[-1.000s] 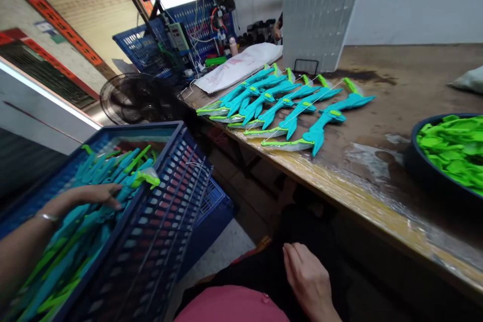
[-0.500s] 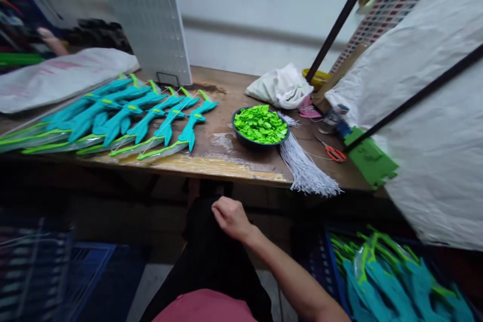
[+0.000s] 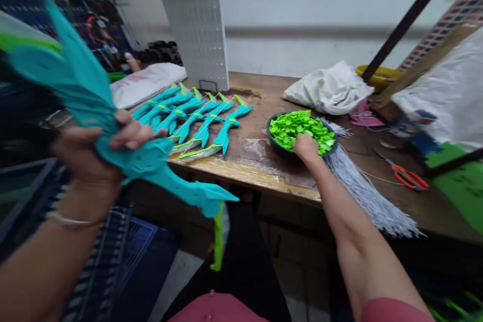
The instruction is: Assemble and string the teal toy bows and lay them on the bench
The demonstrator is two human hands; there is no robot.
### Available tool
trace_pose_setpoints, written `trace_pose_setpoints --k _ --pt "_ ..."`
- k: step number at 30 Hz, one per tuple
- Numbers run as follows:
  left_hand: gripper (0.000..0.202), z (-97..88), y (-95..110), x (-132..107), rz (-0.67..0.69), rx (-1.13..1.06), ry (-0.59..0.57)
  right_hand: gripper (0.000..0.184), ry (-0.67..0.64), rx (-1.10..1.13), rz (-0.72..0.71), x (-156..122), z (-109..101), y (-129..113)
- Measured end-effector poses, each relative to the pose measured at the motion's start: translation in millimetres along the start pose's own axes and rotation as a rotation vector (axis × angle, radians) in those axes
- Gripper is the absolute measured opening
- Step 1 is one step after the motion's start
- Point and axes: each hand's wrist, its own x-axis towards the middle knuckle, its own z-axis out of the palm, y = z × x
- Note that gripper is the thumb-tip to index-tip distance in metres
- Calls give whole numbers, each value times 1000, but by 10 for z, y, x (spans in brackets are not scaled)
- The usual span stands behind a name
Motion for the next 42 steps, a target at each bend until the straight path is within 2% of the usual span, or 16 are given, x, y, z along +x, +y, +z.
trace_pose_setpoints --k 2,5,8,12,18,22,25,28,31,34,37,39,41,42 --pt "24 -70 -303 -167 -39 -69 -3 24 -64 -56 26 78 28 4" --pt "28 -245 -772 -360 -107 -142 104 30 -102 -115 39 120 44 41" --pt "42 -429 -1043 -526 -242 -178 121 32 -97 -147 41 126 53 66" --pt "55 -594 -1187 -768 -424 -222 102 30 -89 -144 13 122 70 57" --pt "54 -750 -1439 -1238 -542 -205 137 31 2 -111 -7 71 89 37" --pt "51 -828 -1608 -1547 -630 -172 166 33 107 -68 -14 2 100 46" --pt "41 -881 -1670 -1727 -810 -128 164 36 199 -5 -22 -55 90 50" --pt "43 -917 -1694 -1872 -972 -149 103 38 277 90 -13 -90 30 19" --pt "48 -930 -1721 -1994 -978 -175 103 46 364 235 8 -166 -50 -89" --pt "46 -928 -1768 -2086 -898 -153 183 45 392 439 -34 -465 -28 -290" --pt "46 -897 -1829 -2128 -840 -125 265 35 258 655 -132 -1098 157 -558" --pt "50 -852 -1869 -2132 -820 -103 313 25 84 841 -186 -1639 317 -746" --pt "53 -790 -1899 -2128 -809 -82 345 23 -314 1310 -138 -2166 452 -913" --pt "53 -758 -1908 -2127 -805 -73 354 24 -410 1372 -126 -2398 501 -980"
